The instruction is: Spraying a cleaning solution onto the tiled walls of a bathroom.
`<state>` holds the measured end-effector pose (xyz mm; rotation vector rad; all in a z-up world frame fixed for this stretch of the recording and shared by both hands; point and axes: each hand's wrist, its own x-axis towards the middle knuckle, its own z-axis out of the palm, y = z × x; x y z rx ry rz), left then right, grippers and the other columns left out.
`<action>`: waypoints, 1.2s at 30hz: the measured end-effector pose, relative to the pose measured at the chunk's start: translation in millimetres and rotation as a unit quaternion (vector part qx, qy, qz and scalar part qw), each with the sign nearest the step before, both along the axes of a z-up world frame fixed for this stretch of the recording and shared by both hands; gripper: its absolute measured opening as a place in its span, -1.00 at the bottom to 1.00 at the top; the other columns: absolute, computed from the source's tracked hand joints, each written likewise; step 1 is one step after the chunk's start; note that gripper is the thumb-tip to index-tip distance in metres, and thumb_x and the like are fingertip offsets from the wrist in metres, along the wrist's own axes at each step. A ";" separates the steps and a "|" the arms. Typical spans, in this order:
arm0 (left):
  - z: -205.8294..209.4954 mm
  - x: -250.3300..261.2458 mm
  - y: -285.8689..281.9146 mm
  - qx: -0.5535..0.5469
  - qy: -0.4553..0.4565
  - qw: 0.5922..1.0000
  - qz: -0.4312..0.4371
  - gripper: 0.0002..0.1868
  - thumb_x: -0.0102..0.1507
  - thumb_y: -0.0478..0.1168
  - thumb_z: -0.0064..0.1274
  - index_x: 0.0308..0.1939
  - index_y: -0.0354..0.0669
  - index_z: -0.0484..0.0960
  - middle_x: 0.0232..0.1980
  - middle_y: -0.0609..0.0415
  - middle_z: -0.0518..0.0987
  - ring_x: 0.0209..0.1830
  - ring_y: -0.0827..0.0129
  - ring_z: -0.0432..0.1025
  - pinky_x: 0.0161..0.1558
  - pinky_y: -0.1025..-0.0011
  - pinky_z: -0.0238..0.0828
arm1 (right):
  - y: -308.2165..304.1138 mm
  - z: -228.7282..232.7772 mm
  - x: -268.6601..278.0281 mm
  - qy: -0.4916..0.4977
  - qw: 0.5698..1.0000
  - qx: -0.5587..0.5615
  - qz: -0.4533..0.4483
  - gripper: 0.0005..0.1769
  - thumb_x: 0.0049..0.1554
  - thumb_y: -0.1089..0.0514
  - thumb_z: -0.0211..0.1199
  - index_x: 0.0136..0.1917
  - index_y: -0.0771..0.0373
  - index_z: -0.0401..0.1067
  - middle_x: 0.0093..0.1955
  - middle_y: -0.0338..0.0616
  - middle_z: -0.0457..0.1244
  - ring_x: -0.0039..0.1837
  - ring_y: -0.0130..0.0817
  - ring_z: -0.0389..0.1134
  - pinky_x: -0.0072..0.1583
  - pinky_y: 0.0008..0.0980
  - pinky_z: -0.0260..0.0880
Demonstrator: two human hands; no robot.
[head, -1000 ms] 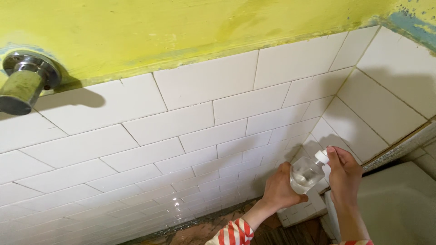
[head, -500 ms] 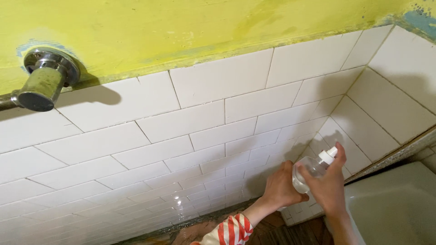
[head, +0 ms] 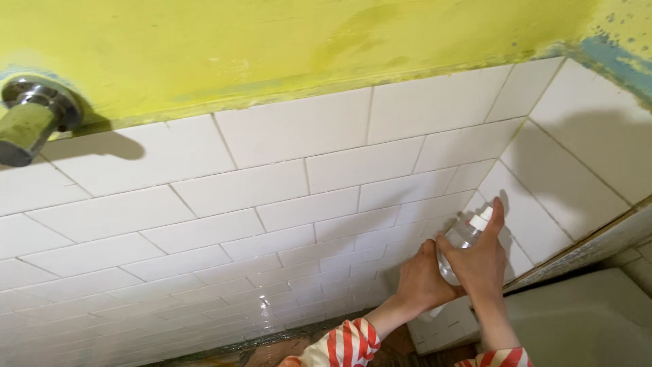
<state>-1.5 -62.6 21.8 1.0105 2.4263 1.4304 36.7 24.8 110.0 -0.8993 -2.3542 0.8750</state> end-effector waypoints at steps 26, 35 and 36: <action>-20.4 -3.2 66.9 -0.047 -0.002 0.996 0.069 -0.06 -0.05 0.06 0.39 0.20 -0.50 0.37 -0.06 -0.19 0.51 -0.12 -0.03 0.51 -0.14 0.14 0.47 | 81.1 -32.4 -18.6 0.072 0.989 -0.096 0.091 0.10 -0.11 0.14 0.50 0.52 0.18 -0.11 -0.02 0.03 0.37 -0.02 -0.05 0.46 0.06 -0.12 0.47; -28.9 3.0 67.0 -0.053 -0.023 0.993 0.100 -0.12 -0.07 0.03 0.39 0.14 -0.45 0.37 -0.07 -0.15 0.49 -0.13 -0.01 0.51 -0.14 0.15 0.47 | 86.4 -46.0 -22.7 0.058 0.986 -0.108 0.118 0.09 -0.13 0.13 0.52 0.48 0.19 -0.09 -0.04 -0.01 0.37 -0.06 -0.08 0.45 0.00 -0.14 0.46; -30.0 3.6 67.5 -0.040 -0.013 0.993 0.110 -0.12 -0.07 0.02 0.40 0.15 -0.45 0.37 -0.05 -0.16 0.49 -0.11 -0.03 0.50 -0.12 0.14 0.46 | 84.0 -40.3 -21.7 0.056 0.985 -0.116 0.114 0.09 -0.14 0.14 0.51 0.49 0.18 -0.10 -0.05 -0.01 0.37 -0.07 -0.06 0.45 0.00 -0.13 0.45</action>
